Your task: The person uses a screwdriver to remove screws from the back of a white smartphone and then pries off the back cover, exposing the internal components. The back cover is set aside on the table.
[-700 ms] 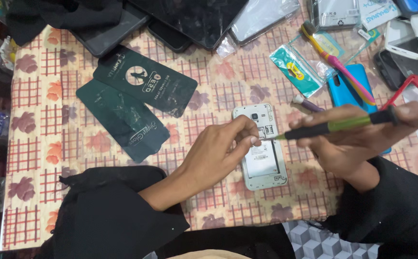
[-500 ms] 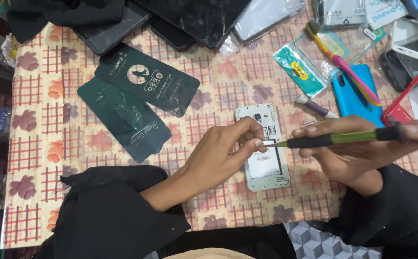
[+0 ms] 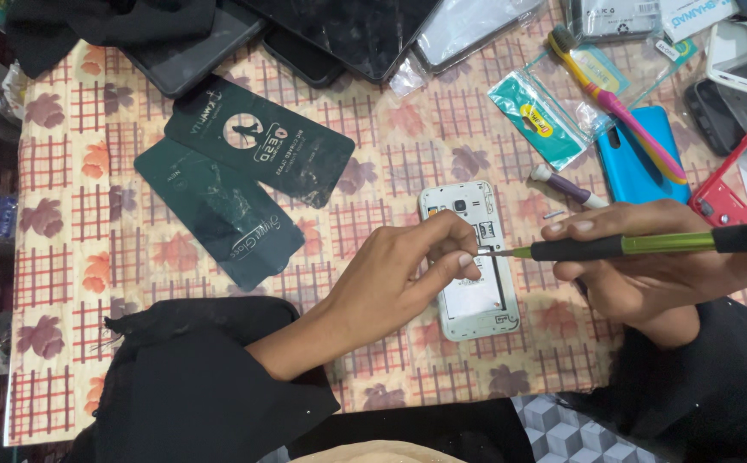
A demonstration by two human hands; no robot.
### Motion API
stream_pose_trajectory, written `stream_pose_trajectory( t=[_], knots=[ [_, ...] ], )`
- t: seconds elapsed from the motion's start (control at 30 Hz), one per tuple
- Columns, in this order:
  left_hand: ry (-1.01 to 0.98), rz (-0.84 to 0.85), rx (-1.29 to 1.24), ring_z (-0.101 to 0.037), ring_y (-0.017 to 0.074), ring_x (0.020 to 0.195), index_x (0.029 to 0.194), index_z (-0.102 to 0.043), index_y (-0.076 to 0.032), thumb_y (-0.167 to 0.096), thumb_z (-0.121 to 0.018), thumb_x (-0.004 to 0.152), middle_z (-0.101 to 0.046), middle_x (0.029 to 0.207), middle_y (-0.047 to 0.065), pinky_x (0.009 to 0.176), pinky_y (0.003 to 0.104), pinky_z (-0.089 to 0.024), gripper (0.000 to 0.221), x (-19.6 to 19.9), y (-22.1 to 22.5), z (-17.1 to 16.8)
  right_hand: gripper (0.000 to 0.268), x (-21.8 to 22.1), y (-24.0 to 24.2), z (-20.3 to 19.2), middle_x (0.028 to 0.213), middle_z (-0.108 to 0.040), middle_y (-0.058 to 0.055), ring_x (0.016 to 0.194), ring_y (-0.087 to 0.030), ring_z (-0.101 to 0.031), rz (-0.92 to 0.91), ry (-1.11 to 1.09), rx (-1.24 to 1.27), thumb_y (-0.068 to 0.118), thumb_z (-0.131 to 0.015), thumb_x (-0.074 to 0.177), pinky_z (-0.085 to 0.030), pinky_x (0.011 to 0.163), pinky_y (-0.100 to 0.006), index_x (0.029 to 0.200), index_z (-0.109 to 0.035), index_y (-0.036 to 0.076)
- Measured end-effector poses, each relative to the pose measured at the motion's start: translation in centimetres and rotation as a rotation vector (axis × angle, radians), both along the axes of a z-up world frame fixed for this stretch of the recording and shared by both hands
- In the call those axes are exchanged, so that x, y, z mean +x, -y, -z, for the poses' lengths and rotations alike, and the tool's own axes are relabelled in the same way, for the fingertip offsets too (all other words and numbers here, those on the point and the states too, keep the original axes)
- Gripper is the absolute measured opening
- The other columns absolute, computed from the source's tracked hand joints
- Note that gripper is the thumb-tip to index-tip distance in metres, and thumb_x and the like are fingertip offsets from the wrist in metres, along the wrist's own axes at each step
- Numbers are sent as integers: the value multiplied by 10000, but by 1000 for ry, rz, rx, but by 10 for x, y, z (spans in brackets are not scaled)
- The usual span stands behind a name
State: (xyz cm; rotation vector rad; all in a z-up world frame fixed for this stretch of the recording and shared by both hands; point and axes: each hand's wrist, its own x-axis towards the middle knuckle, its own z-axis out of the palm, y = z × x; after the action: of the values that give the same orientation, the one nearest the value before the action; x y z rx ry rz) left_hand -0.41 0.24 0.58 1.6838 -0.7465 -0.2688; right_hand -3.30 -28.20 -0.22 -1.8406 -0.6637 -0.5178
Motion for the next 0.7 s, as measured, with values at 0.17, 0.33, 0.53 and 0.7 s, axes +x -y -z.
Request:
stream_pose_trajectory(
  t=[0.17,0.33,0.53,0.7],
  knots=[
    [18,-6,24,-813,192,941,1068,-615,-56,-211,-550,1038,-793,912,88,747,342,-605,171,0,0,1,551,10,3,0,1092,-659,-132,950,-235,-759,-92,101,-15,-29,-726,897,-691,815,-344,1288,-350,66],
    [30,-7,29,-810,191,930,1069,-623,-63,-212,-556,1037,-788,908,80,755,342,-621,166,0,0,0,1038,18,2,-3,1171,-647,-176,941,-263,-757,-185,330,-117,-68,-714,929,-699,840,-389,1618,-51,336],
    [41,-16,59,-804,206,884,1066,-626,-68,-215,-570,1025,-790,896,67,736,351,-608,162,-1,-1,-5,1038,17,21,18,1175,-667,-154,954,-250,-769,-139,354,-136,-42,-767,922,-705,860,-364,1631,-92,304],
    [28,-16,90,-802,207,850,1056,-627,-66,-219,-571,1018,-792,879,64,721,353,-605,168,-2,-1,-6,544,13,18,11,1123,-719,-111,1080,-234,-748,-317,19,98,24,-809,857,-694,920,-379,1328,-541,63]
  ],
)
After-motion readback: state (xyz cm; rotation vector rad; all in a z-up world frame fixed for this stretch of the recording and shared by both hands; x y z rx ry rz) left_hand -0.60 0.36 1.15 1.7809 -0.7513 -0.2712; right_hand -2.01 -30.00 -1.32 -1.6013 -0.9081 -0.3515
